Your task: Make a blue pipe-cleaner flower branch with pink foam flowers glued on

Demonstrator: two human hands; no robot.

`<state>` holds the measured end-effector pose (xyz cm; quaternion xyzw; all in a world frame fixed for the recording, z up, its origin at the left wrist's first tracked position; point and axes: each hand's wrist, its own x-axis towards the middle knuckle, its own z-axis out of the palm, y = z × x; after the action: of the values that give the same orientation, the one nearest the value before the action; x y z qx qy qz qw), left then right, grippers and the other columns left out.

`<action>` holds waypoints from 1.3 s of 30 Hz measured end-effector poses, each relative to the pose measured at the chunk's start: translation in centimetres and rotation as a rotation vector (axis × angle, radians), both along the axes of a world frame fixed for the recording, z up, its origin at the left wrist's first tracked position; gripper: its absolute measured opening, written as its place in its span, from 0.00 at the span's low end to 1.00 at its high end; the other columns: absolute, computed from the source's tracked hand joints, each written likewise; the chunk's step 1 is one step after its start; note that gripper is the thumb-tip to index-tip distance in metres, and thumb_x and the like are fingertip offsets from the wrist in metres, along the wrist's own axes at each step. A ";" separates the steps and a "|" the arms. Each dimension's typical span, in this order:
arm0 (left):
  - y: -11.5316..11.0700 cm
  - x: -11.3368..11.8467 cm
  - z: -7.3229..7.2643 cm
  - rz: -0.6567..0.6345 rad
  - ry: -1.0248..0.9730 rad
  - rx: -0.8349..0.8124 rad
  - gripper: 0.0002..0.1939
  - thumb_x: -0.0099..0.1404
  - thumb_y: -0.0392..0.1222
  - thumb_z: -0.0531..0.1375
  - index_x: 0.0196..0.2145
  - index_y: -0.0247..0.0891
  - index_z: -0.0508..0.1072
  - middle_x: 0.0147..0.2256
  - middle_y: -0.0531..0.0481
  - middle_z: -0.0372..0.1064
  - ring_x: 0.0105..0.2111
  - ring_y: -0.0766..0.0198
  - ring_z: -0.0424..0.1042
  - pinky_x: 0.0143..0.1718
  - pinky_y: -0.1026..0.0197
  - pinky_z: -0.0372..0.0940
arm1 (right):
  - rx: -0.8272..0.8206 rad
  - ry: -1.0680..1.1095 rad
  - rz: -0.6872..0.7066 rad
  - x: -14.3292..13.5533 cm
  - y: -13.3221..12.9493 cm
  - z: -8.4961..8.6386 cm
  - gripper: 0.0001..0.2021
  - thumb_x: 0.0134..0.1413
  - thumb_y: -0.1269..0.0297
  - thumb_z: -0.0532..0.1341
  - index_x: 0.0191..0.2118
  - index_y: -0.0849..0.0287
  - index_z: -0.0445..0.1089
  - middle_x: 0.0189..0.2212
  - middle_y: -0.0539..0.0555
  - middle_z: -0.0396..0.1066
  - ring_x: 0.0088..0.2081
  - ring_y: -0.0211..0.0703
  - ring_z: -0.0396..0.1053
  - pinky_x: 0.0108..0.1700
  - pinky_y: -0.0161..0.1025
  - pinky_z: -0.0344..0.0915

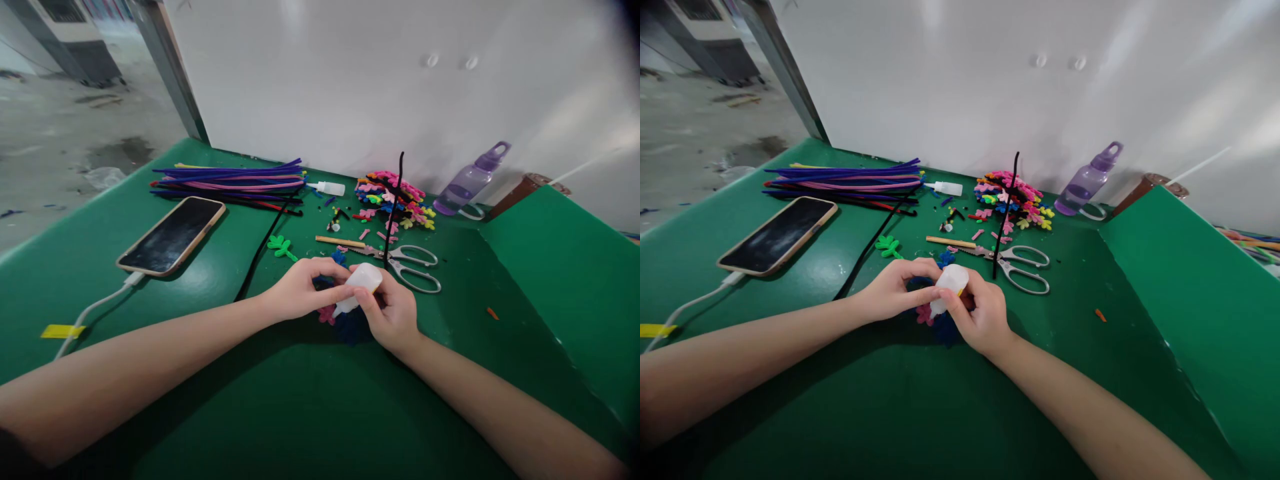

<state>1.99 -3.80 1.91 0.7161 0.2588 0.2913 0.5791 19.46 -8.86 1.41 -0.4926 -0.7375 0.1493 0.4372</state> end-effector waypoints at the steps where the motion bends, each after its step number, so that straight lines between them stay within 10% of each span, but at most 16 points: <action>1: 0.0 0.0 0.0 0.006 0.004 0.021 0.14 0.60 0.48 0.58 0.37 0.33 0.72 0.32 0.48 0.69 0.20 0.72 0.69 0.19 0.69 0.66 | 0.002 0.001 0.001 0.0 0.0 0.0 0.13 0.55 0.60 0.56 0.43 0.60 0.67 0.21 0.49 0.71 0.21 0.37 0.68 0.22 0.33 0.62; 10: 0.4 0.0 0.0 0.080 0.040 0.273 0.13 0.60 0.47 0.58 0.34 0.34 0.74 0.30 0.49 0.71 0.32 0.65 0.69 0.36 0.62 0.65 | 0.005 -0.012 -0.006 -0.1 0.0 0.0 0.13 0.55 0.59 0.55 0.43 0.59 0.67 0.23 0.50 0.72 0.22 0.37 0.68 0.22 0.33 0.63; 39: 0.5 0.0 0.0 0.137 0.033 0.321 0.08 0.59 0.43 0.60 0.32 0.34 0.73 0.29 0.50 0.70 0.32 0.66 0.67 0.37 0.62 0.61 | -0.039 0.006 0.027 0.0 0.2 -0.5 0.13 0.56 0.58 0.55 0.44 0.58 0.64 0.24 0.50 0.70 0.26 0.41 0.71 0.25 0.35 0.65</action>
<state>1.99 -3.25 1.91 0.7847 0.2665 0.3557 0.4320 19.46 -8.64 0.86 -0.4906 -0.7397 0.1712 0.4276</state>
